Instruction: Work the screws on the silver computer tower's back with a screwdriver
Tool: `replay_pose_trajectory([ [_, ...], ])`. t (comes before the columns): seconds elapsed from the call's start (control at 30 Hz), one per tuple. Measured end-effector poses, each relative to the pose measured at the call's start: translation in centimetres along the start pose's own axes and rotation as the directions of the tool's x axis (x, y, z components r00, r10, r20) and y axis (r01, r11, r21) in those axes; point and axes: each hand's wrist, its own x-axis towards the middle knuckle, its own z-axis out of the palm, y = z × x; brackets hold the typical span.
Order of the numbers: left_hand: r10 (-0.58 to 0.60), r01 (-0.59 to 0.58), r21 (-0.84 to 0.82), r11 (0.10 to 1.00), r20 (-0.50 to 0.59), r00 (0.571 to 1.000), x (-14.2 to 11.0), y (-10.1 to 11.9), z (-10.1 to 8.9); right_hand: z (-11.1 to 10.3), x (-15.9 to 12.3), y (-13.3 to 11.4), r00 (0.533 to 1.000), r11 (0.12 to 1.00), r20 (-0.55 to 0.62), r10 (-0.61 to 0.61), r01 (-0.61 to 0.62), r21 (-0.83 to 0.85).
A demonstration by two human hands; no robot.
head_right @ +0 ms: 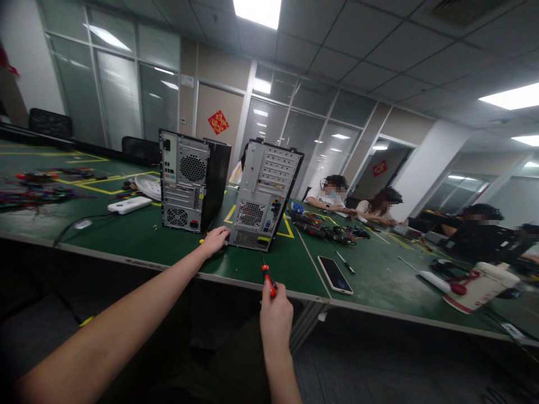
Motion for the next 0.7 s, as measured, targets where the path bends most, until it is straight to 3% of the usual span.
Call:
replay_pose_trajectory([
  [0.2,-0.001,0.001,-0.022,1.0,0.014,1.0,-0.1,0.0,-0.1,0.0,-0.2,0.5,0.987,0.985,-0.051,-0.15,0.144,-0.099],
  [0.43,0.014,-0.014,0.011,1.0,-0.005,1.0,-0.2,0.4,-0.1,0.3,0.1,1.4,0.933,0.936,-0.122,-0.337,0.319,-0.15],
  [0.57,0.007,-0.007,0.0,1.0,-0.003,1.0,-0.2,0.4,0.0,0.3,0.2,1.4,0.943,0.949,-0.127,-0.309,0.298,-0.1],
  [0.7,-0.001,0.001,-0.019,1.0,0.002,1.0,-0.1,0.2,0.0,0.1,0.2,0.7,0.986,0.988,-0.07,-0.151,0.149,-0.027],
])
